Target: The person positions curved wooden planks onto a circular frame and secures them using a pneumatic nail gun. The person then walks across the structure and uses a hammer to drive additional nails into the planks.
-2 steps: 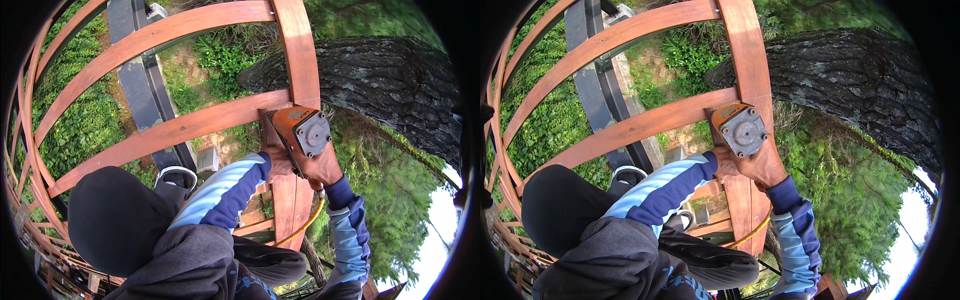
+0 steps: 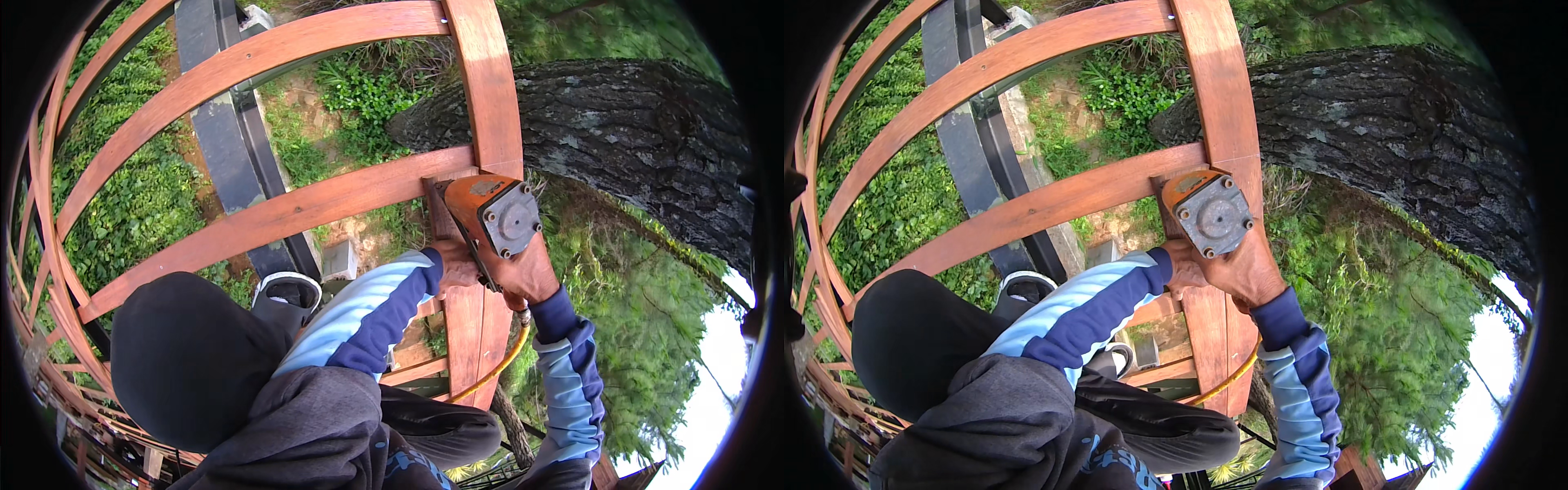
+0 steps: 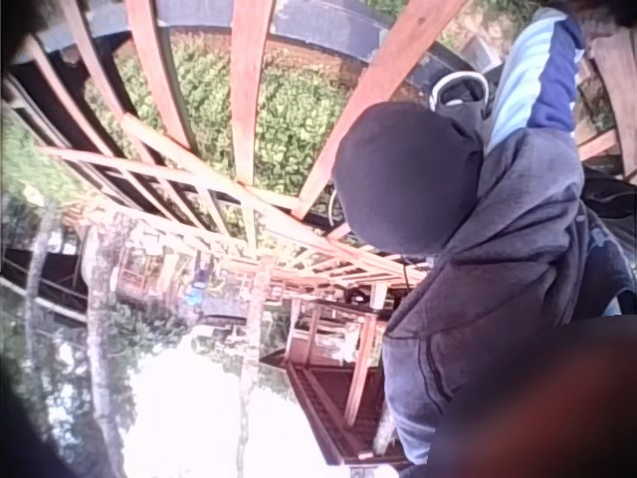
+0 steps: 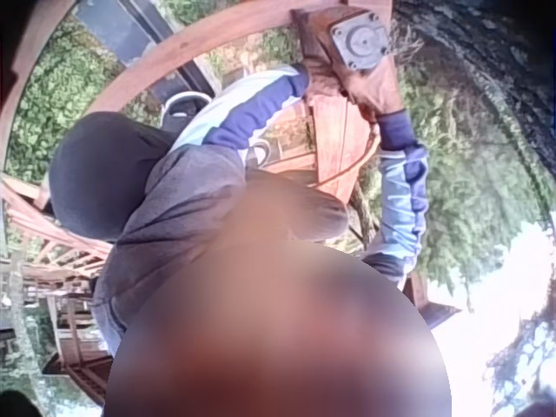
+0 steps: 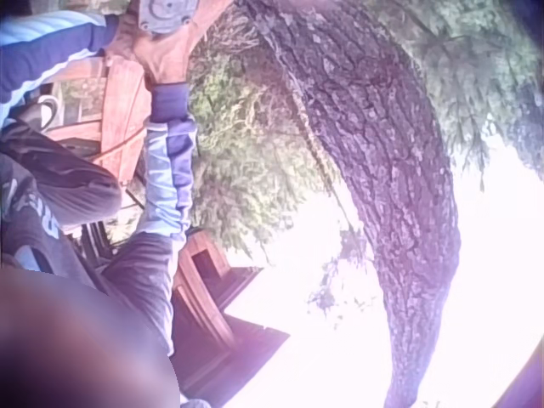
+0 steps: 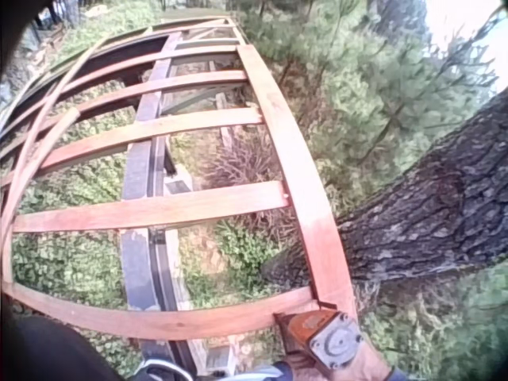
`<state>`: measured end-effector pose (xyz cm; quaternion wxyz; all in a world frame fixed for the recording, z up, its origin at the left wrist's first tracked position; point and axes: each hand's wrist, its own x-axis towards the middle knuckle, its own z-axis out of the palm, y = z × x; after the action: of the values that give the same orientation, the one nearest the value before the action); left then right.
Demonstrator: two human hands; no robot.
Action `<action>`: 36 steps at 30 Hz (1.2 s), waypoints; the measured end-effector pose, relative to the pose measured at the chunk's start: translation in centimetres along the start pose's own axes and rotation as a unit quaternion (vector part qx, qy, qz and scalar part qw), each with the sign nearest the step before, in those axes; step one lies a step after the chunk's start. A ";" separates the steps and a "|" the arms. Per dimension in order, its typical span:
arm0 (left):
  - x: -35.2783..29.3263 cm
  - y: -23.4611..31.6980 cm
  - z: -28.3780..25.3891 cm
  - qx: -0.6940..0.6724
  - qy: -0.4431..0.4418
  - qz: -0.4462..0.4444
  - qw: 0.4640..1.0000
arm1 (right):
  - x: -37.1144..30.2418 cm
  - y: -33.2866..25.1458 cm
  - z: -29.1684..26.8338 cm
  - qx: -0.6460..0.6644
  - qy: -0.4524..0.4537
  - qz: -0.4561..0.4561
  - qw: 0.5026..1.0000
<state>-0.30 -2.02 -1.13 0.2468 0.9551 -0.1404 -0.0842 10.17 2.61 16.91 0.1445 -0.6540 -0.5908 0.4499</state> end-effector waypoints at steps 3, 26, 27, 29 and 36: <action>-0.3 -0.2 0.5 -0.014 -0.007 -0.005 1.000 | 0.3 0.5 0.1 -0.131 0.005 -0.109 0.985; -0.2 -1.2 -4.7 -0.018 0.094 0.118 0.988 | -31.9 -0.3 2.9 0.023 0.308 0.380 0.872; -0.2 -1.1 -5.0 -0.022 0.085 0.120 0.989 | -33.7 -0.4 3.8 0.046 0.332 0.408 0.849; -0.2 -1.0 -5.3 0.001 0.078 0.114 0.990 | -36.6 -1.1 5.8 0.122 0.402 0.453 0.787; -1.4 -0.1 -5.3 0.017 0.114 0.083 0.990 | -42.5 -0.3 12.9 0.220 0.588 0.442 0.640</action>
<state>-0.37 0.91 3.54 0.2508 0.9476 -0.1919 0.0483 4.56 -40.09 27.75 0.3852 -0.9127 0.0950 0.0976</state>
